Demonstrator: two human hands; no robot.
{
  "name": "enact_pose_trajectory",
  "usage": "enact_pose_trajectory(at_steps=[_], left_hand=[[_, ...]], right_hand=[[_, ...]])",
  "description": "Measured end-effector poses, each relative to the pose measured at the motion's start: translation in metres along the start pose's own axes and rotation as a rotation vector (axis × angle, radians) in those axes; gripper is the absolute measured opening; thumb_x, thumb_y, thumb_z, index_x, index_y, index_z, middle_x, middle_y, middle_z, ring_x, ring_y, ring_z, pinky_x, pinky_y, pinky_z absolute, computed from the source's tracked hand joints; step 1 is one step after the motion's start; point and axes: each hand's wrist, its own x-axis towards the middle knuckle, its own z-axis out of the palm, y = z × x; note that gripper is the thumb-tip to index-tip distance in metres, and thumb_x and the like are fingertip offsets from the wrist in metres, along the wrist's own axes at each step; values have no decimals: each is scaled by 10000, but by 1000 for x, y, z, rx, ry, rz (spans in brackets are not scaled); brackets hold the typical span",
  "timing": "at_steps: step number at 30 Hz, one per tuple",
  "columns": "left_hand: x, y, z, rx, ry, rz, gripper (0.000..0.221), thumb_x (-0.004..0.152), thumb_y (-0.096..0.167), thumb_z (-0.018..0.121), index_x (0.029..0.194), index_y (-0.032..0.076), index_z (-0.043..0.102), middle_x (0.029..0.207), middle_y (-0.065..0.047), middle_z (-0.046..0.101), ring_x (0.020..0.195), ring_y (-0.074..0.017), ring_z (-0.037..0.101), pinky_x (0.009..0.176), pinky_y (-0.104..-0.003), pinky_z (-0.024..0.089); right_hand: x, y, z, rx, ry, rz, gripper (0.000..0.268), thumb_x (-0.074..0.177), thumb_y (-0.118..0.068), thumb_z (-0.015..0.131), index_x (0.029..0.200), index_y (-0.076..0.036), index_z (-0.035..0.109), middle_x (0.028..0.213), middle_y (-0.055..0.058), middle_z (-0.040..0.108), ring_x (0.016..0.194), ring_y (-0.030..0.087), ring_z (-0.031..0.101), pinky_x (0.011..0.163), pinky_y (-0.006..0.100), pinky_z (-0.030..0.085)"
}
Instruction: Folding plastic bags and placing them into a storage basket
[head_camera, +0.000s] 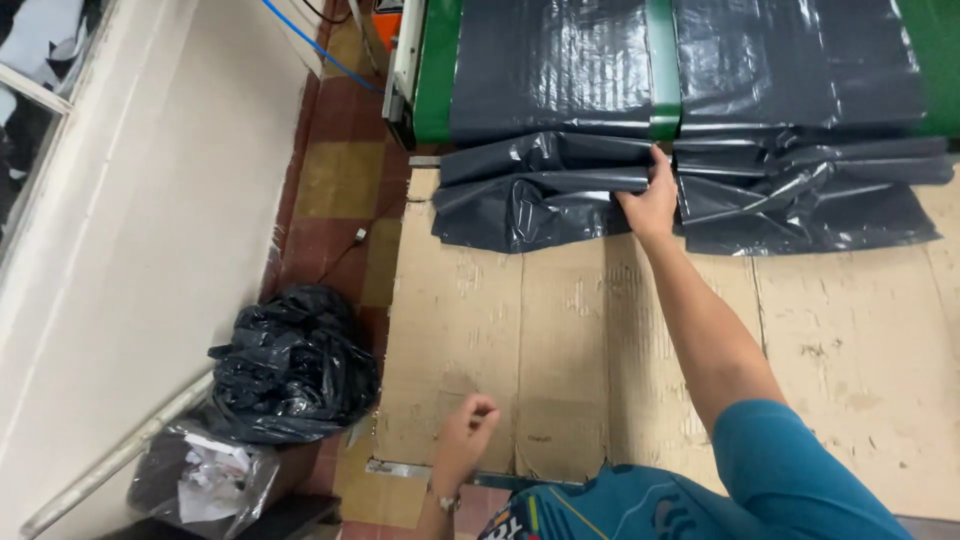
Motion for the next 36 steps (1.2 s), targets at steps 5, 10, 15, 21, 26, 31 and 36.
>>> enact_pose_trajectory(at_steps=[5,10,15,21,26,31,36], left_hand=[[69,16,33,-273,-176,220,223,1019,286,613,1120,97,677,1018,-59,713,976,-190,688,854,-328,561],[162,92,76,-349,-327,427,244,1029,254,662,1162,49,652,1073,-156,691,1089,-300,650,929,-454,524],[115,166,-6,47,-78,396,385,975,238,624,1281,5,648,1187,-264,705,1162,-433,659,963,-536,529],[86,47,-53,-114,215,29,403,994,345,612,1287,75,672,1271,-192,687,1247,-358,610,1067,-463,454],[49,-57,-58,-179,421,-317,423,1009,434,603,1292,133,692,1342,-132,672,1318,-295,569,1155,-402,392],[115,5,-48,338,739,260,272,1031,277,607,1251,134,681,1110,-90,736,1045,-284,698,941,-380,527],[228,65,68,959,35,705,707,826,432,786,1414,140,526,1343,-94,595,1278,-305,561,989,-550,540]], right_hand=[[-13,-38,-5,234,-133,100,746,838,15,695,1514,-137,421,1405,207,511,1265,357,563,1037,415,485],[-46,-38,7,756,16,442,523,895,-21,674,1385,-174,578,1201,133,559,1019,248,670,831,344,631],[-100,-104,-101,778,-146,850,672,812,-320,841,1437,-356,597,1317,65,687,1096,232,725,946,380,581],[-197,48,-128,586,-202,617,658,884,-192,796,1493,-236,550,1073,57,675,942,176,696,812,322,602],[-271,86,-111,606,-149,718,458,878,-44,770,1280,-134,569,995,45,684,851,155,688,732,277,584],[-278,83,-106,588,-85,651,242,962,-39,711,1156,-134,602,987,-20,664,911,109,630,804,242,512],[-281,79,-112,476,-85,513,351,963,-1,638,1279,-143,580,1068,2,600,972,106,599,859,236,508]])
